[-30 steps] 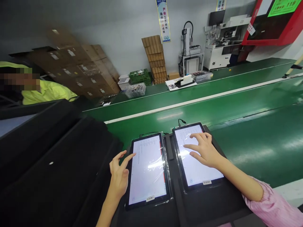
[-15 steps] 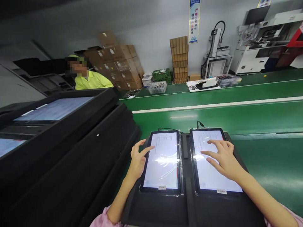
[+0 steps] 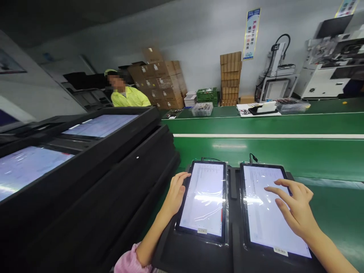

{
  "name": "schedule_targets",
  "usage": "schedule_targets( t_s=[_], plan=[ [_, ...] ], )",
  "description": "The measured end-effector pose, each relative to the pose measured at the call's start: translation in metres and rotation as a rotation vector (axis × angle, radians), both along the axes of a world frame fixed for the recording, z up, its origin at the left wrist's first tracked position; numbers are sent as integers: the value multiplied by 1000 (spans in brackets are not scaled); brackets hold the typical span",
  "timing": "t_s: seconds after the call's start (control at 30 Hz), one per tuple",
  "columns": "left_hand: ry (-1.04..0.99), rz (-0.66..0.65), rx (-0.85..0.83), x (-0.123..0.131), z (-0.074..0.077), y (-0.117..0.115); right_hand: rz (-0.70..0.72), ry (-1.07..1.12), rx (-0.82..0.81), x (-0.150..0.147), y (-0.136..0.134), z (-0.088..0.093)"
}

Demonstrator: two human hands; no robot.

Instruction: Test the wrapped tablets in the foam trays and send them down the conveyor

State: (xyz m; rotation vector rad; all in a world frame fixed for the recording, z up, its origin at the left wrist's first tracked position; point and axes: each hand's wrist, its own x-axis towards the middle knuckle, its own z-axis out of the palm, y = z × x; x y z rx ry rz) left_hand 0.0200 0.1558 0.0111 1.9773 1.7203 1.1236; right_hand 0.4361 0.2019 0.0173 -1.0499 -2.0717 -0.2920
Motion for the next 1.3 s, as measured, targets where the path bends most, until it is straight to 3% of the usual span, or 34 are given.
schedule_targets(
  t_s=[0.2, 0.5, 0.63, 0.8, 0.87, 0.97, 1.1, 1.3],
  plan=[
    [72, -78, 21, 2, 4, 3, -70, 28, -27, -2, 3, 12],
    [104, -66, 37, -7, -9, 7, -254, 122, -222, 6, 3, 11],
    [97, -50, 21, -10, -12, 9, -223, -58, -384, -6, 36, 25],
    [70, -36, 19, -12, -15, 8, -197, -374, -816, -34, 94, 64],
    [50, -28, 23, -13, -16, 7, -197, -417, -903, -40, 106, 74],
    [28, -19, 18, -13, -16, 6, -203, -405, -918, -40, 113, 77],
    [29, -15, 15, -13, -13, 6, -198, -288, -916, -36, 111, 68],
    [44, -6, -22, -13, -13, 5, -155, -212, -784, -35, 97, 59]
  ],
)
